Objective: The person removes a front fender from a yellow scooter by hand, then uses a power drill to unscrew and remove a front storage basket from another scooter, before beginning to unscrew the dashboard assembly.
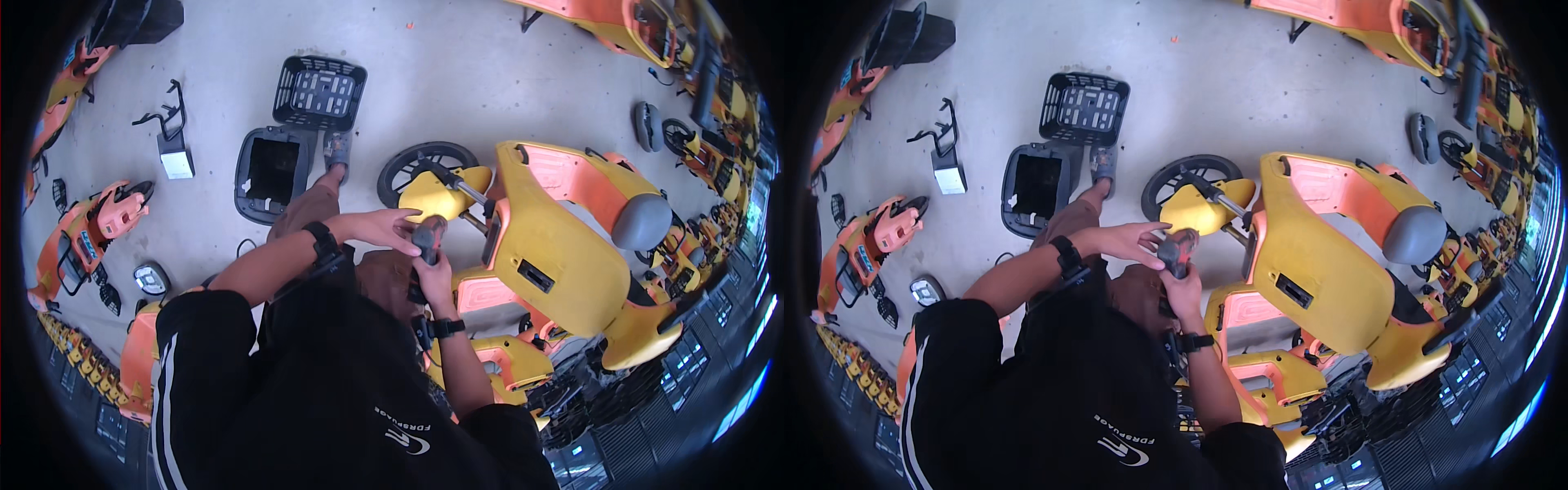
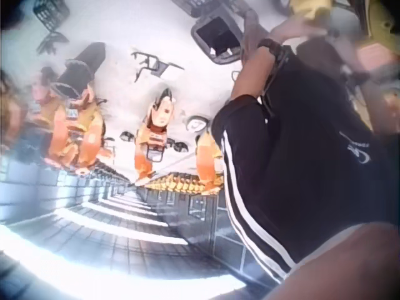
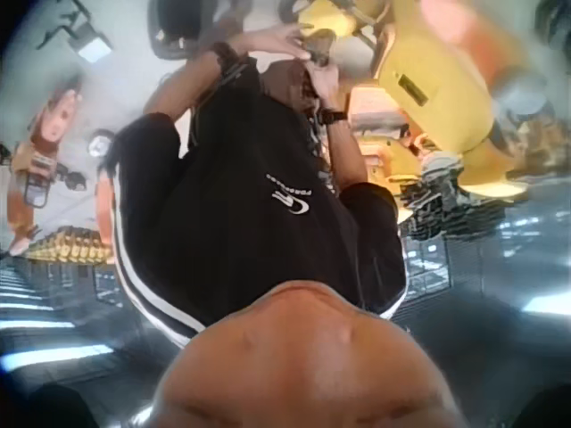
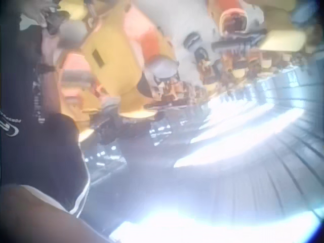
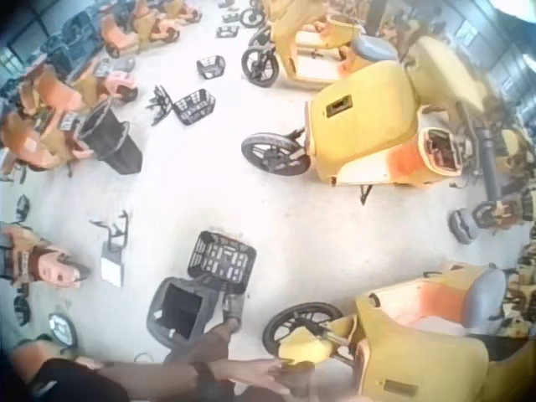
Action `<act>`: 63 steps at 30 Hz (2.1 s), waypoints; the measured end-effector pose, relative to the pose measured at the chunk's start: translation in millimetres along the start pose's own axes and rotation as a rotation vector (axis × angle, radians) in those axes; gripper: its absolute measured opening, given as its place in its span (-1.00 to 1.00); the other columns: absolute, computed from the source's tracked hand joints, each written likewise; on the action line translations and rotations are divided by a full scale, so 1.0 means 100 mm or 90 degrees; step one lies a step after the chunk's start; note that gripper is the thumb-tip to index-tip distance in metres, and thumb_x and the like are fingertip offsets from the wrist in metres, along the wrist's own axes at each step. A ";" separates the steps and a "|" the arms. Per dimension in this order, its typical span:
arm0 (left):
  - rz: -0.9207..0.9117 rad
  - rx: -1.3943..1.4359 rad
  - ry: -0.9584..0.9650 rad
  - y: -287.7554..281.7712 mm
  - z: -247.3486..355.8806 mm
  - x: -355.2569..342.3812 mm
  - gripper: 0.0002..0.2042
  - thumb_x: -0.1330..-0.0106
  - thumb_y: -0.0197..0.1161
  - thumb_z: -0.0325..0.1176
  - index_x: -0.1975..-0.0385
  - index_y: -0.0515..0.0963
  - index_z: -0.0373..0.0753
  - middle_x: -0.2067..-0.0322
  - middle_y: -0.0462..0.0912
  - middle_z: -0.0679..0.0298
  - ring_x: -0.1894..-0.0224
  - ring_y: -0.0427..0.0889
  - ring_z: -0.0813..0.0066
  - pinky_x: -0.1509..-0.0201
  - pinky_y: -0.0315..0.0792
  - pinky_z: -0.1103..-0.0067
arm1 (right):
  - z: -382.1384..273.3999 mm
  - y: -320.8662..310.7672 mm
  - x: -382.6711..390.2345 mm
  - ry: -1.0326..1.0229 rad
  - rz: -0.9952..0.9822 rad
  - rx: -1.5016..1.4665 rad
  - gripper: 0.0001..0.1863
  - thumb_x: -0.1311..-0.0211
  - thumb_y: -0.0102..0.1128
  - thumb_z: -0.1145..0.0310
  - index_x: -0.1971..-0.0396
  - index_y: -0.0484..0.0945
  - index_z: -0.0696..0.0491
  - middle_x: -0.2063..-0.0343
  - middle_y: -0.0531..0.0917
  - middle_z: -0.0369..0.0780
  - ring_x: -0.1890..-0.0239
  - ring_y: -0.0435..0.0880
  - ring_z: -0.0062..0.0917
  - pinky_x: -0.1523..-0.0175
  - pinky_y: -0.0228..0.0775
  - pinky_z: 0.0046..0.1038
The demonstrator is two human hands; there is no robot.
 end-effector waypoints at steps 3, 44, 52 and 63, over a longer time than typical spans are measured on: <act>0.383 0.111 0.121 -0.54 -0.62 -0.23 -0.28 0.00 0.48 -0.23 -0.11 0.27 -0.40 0.00 0.49 0.17 -0.04 0.45 0.53 -0.15 0.33 0.59 | -0.01 0.93 -0.67 -0.056 0.036 -0.111 -0.55 0.00 0.28 0.35 0.12 0.41 0.24 0.35 0.62 -0.10 0.27 0.60 -0.42 0.12 0.43 -0.42; 0.264 -0.055 -0.011 -1.98 -0.81 -2.40 -0.62 -0.13 0.35 -0.20 0.15 0.54 -0.32 0.25 0.62 0.25 0.25 0.57 0.61 0.09 0.48 0.65 | 0.28 1.50 -2.80 0.010 0.318 -0.698 -0.39 -0.08 0.31 0.44 -0.01 0.13 0.32 0.08 0.43 -0.07 0.10 0.51 -0.52 0.08 0.43 -0.58; 0.241 -0.096 -0.044 -1.94 -0.70 -2.43 -0.56 -0.14 0.34 -0.16 0.08 0.50 -0.34 0.23 0.61 0.21 0.26 0.60 0.59 0.11 0.51 0.66 | 0.24 1.53 -2.84 -0.010 0.362 -0.712 -0.40 -0.08 0.33 0.40 0.04 0.13 0.31 0.11 0.45 -0.08 0.07 0.50 -0.51 0.03 0.42 -0.55; 0.260 -0.087 -0.086 -2.07 -0.83 -2.43 -0.53 -0.15 0.34 -0.14 0.05 0.47 -0.33 0.20 0.61 0.19 0.21 0.61 0.56 0.09 0.53 0.62 | 0.19 1.52 -2.81 0.064 0.315 -0.695 -0.34 -0.06 0.32 0.40 -0.04 0.10 0.30 0.07 0.39 -0.02 0.01 0.47 -0.38 -0.09 0.30 -0.45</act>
Point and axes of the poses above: each hand's wrist, its own x-axis away from the middle knuckle, its own y-axis out of the palm, z = x × y, the point moved 6 cm from there along -x, towards the middle knuckle
